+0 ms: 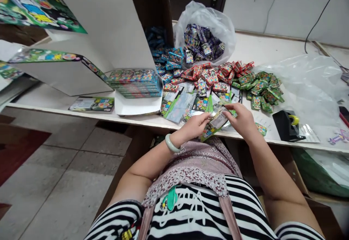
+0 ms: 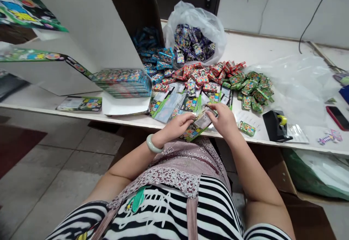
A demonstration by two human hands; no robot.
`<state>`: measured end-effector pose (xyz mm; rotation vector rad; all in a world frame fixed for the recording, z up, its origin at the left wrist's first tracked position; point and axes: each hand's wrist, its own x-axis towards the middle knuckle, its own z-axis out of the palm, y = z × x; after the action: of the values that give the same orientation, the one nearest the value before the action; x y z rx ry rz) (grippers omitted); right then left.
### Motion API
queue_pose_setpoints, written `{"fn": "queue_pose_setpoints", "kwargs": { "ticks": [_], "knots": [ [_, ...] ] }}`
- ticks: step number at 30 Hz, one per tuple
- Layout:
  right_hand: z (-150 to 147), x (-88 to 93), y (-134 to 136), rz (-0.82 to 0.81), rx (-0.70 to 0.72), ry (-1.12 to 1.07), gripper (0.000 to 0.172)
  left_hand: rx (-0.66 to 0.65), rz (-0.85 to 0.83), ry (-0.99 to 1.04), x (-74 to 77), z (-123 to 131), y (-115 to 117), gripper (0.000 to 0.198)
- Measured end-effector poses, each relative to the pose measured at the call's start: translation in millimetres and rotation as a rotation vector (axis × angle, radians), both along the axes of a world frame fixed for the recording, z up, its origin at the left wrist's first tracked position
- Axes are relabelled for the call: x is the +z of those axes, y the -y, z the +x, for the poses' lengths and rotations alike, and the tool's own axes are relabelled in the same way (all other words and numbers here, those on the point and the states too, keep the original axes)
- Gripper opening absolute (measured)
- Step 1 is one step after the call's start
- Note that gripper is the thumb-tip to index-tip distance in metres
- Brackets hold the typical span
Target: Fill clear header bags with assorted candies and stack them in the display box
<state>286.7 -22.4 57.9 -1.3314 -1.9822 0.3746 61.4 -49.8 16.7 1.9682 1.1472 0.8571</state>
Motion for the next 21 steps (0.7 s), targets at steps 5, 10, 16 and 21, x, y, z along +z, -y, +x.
{"fn": "queue_pose_setpoints", "kwargs": {
  "ticks": [5,10,16,21],
  "knots": [
    [-5,8.4,-2,-0.527,0.333,-0.171,0.046,0.006,0.174,-0.111,3.1,-22,8,0.028],
    [-3,16.5,-4,-0.627,0.354,-0.197,0.048,-0.051,0.340,-0.128,-0.3,-19,11,0.034],
    [-5,9.7,-9,-0.630,0.396,-0.217,0.042,0.014,0.300,-0.244,-7.9,-8,11,0.043],
    [-20,12.1,-11,-0.094,0.139,-0.244,0.035,0.177,0.130,0.077,-7.6,-27,-6,0.037]
  ]
}}
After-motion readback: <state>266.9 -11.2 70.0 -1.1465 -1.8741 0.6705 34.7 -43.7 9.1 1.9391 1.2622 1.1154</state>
